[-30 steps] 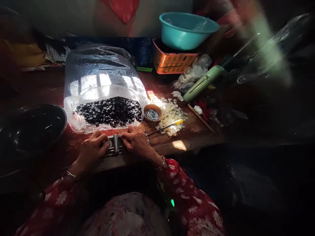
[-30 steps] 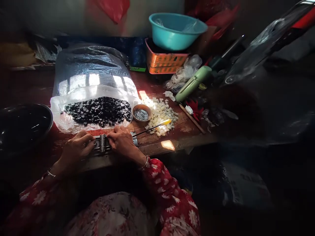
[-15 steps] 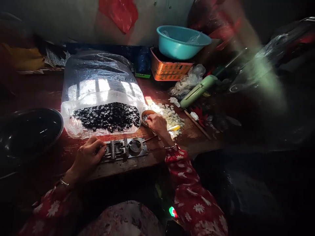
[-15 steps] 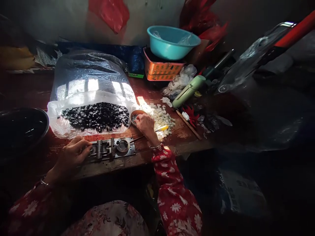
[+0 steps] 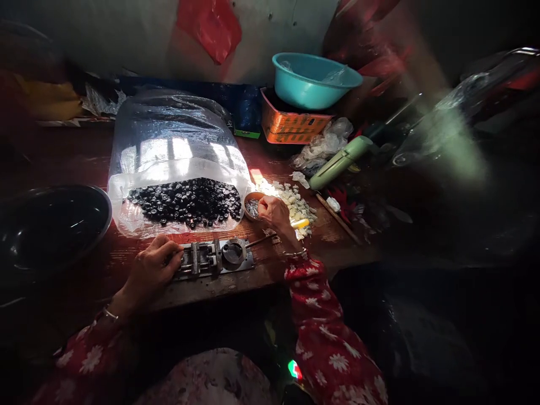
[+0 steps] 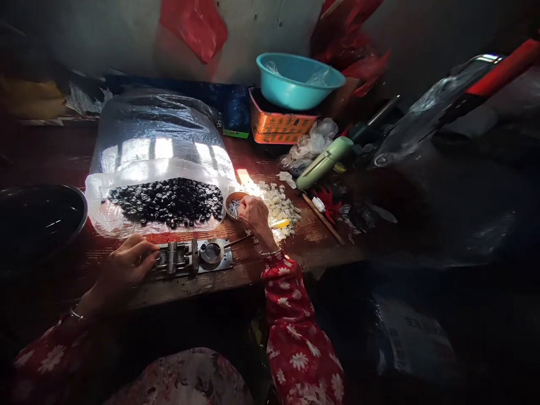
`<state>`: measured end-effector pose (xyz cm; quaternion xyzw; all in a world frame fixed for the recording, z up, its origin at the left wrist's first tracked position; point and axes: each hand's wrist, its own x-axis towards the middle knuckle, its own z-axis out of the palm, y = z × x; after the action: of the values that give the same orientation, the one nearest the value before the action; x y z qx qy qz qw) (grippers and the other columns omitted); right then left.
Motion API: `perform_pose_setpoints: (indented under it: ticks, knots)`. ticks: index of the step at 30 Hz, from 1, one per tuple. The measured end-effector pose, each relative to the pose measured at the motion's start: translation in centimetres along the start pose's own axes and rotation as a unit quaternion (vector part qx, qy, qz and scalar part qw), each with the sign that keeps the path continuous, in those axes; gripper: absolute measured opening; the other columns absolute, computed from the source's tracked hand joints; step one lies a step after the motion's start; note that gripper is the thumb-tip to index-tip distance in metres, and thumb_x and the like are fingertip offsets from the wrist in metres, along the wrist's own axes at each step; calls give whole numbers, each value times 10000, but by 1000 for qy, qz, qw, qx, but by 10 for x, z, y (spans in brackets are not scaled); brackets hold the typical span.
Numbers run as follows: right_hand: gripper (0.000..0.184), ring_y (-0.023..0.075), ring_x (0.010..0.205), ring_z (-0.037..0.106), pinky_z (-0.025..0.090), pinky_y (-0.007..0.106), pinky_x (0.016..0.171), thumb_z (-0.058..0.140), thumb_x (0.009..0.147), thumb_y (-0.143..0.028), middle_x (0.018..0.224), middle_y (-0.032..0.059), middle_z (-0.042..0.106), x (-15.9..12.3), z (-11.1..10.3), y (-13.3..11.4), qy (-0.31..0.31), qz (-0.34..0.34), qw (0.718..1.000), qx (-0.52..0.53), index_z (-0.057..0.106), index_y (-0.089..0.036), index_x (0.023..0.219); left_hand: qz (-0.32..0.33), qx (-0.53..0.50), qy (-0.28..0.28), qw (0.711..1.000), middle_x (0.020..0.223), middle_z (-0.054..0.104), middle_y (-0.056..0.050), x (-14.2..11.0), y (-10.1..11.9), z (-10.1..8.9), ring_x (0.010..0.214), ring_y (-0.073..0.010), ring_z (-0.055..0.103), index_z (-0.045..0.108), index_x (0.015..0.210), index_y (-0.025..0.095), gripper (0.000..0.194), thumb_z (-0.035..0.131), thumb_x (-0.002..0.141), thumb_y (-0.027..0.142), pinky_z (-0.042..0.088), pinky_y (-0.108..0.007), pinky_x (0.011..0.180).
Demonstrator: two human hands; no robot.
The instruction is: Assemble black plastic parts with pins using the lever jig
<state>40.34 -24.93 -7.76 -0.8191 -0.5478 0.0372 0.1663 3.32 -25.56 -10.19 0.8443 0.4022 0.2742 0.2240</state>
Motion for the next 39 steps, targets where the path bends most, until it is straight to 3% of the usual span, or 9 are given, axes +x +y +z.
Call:
perform_pose_setpoints:
  ticks: [3, 6, 9, 12, 15, 18, 22, 29, 39]
  knots:
    - [282, 203, 883, 666, 486, 287, 808, 455, 945, -216, 945, 89, 760, -11, -4, 2, 20, -14, 998, 56, 726, -169, 882, 3, 3, 21, 1000, 981, 674, -17, -2, -1, 0, 867, -164, 671, 727, 991, 245, 210, 572, 1034, 380, 530, -277, 809]
    - [229, 189, 781, 626, 493, 295, 733, 515, 937, -314, 836, 44, 700, -31, -5, -5, 50, -37, 974, 218, 687, -185, 859, 2, 11, 84, 996, 1069, 710, -36, -2, 6, 1, 941, -181, 695, 716, 1132, 253, 202, 585, 1044, 379, 557, -290, 858]
    - [203, 182, 726, 578, 472, 306, 669, 586, 923, -379, 790, 14, 648, -58, -4, -27, 40, -69, 930, 358, 666, -210, 847, 14, 9, 125, 992, 1227, 723, -63, 5, 22, 2, 943, -179, 712, 683, 1273, 255, 276, 615, 1040, 386, 587, -304, 884]
    - [190, 173, 738, 564, 458, 305, 667, 590, 946, -355, 814, 15, 640, -84, -1, -57, 3, -121, 908, 400, 641, -219, 823, 52, -3, 122, 991, 1312, 719, -76, 20, 37, 8, 959, -171, 727, 664, 1360, 255, 336, 605, 1050, 369, 604, -290, 877]
    - [186, 177, 773, 572, 467, 316, 714, 578, 969, -316, 834, 20, 644, -102, 5, -82, -27, -174, 899, 402, 640, -222, 822, 86, -17, 99, 991, 1225, 758, -69, 31, 43, 13, 1026, -178, 737, 725, 1260, 238, 267, 554, 1069, 313, 596, -281, 889]
    - [188, 193, 819, 597, 486, 331, 764, 561, 994, -321, 857, 27, 662, -110, 15, -93, -52, -195, 893, 402, 645, -228, 854, 92, -32, 57, 994, 1023, 787, -54, 30, 40, 13, 919, -169, 744, 772, 1081, 222, 247, 544, 1070, 316, 588, -282, 859]
    - [164, 199, 851, 607, 489, 335, 795, 568, 995, -313, 867, 23, 659, -112, 27, -95, -72, -209, 892, 395, 640, -230, 873, 90, -59, 26, 994, 1066, 792, -52, 16, 33, 5, 952, -168, 741, 766, 1134, 224, 247, 537, 1076, 297, 575, -297, 907]
    - [151, 216, 915, 605, 479, 358, 851, 541, 1007, -257, 905, 39, 656, -118, 35, -109, -42, -221, 905, 361, 605, -238, 871, 34, -26, 84, 996, 968, 745, -43, -7, 23, 5, 889, -166, 707, 768, 1017, 226, 205, 569, 1033, 273, 574, -300, 854]
    - [162, 251, 981, 574, 465, 396, 901, 500, 1037, -230, 957, 69, 673, -117, 46, -109, -20, -260, 928, 265, 596, -245, 906, 31, 19, 85, 996, 1003, 703, -46, -11, 14, 4, 953, -178, 676, 715, 964, 222, 199, 529, 1033, 216, 549, -309, 875]
